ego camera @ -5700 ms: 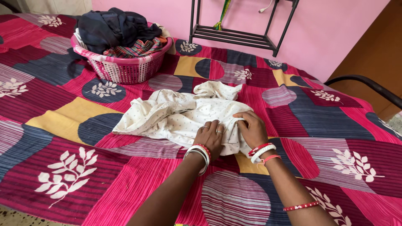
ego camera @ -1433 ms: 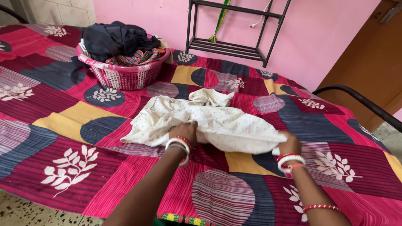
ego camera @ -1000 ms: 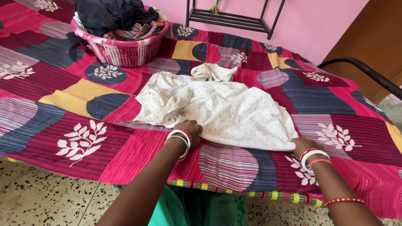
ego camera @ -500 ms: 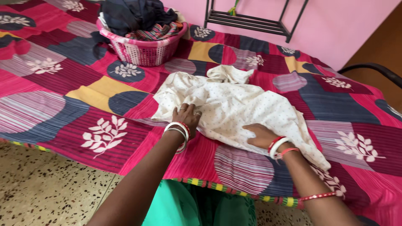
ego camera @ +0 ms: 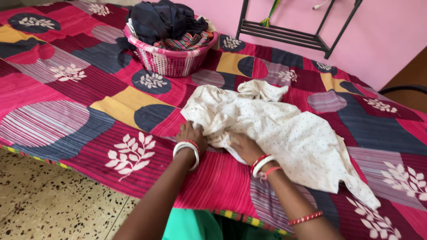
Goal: The person folds a white patterned shirt on a bed. They smooth the fabric, fold the sleeves inward, fold the shirt in half, and then fold it again into a compact rectangle. The folded shirt is placed on a nearby metal rack.
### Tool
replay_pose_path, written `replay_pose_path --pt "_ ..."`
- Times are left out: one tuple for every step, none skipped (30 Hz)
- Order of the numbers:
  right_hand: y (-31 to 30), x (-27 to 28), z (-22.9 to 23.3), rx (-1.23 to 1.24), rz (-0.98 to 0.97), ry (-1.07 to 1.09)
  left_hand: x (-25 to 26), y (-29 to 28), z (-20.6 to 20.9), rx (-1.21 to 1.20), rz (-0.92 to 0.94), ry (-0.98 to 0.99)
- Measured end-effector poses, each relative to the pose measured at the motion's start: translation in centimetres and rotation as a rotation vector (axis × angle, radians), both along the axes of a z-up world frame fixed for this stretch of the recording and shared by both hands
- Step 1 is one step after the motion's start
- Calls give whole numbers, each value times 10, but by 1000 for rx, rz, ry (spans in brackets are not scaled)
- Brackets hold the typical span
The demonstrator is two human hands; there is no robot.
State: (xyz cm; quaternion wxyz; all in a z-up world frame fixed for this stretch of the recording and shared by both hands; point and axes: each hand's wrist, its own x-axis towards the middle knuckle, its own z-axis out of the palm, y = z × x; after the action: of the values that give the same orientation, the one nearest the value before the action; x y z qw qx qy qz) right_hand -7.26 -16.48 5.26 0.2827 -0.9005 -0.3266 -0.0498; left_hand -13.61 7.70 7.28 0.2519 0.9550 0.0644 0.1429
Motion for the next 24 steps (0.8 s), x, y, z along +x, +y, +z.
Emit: replay_pose_path --pt "8 -7 -6 -16 17 32 -1 -2 -2 -12 0 36" --pt "16 -12 -9 -29 35 68 -4 -2 -4 -22 0 76" --pt "21 -16 -8 -67 -6 59 -6 -2 -6 -7 7 66" --pt "23 -22 -6 -105 -50 50 -6 -3 -6 9 11 55" --pt "25 -27 -3 -143 -95 42 -5 -4 -5 25 14 44" --pt "26 -29 3 -165 -106 50 -7 -6 -5 6 45 32" --pt "28 -26 11 -186 -117 58 -7 -6 -4 -12 75 20" --pt "32 -26 15 -204 -130 66 -6 -5 -2 -27 104 7" --pt "36 -29 14 -184 -128 45 -8 -4 -2 -54 106 57" --pt "41 -29 14 -163 -126 16 -7 -3 1 -81 106 99" --pt "43 -28 13 -142 -125 -13 -6 -2 3 -107 107 140" --pt "45 -27 10 -105 -102 -58 -4 -1 3 -118 97 135" --pt "47 -26 5 -67 -79 -102 -4 0 1 -128 86 129" --pt "48 -25 0 -27 -54 -149 -2 2 -1 -135 77 120" --pt "47 -22 -4 -6 -25 -130 2 5 -3 -174 103 107" --pt "44 -20 -8 12 1 -109 6 6 -6 -216 125 96" --pt "41 -19 -12 29 27 -89 10 7 -10 -258 146 85" --pt "38 -16 -15 27 48 -100 14 8 -14 -244 151 64" --pt "36 -13 -16 24 69 -111 18 9 -18 -230 156 43" --pt "33 -11 -16 18 93 -119 20 11 -20 -218 163 25" --pt "31 -10 -16 -18 42 -47 22 13 -21 -281 165 -29" --pt "31 -10 -16 -52 -6 29 22 17 -21 -342 170 -81" --pt "31 -11 -16 -88 -53 105 19 20 -20 -403 174 -132" --pt "32 -12 -13 -53 -7 38 15 26 -16 -411 185 -157"
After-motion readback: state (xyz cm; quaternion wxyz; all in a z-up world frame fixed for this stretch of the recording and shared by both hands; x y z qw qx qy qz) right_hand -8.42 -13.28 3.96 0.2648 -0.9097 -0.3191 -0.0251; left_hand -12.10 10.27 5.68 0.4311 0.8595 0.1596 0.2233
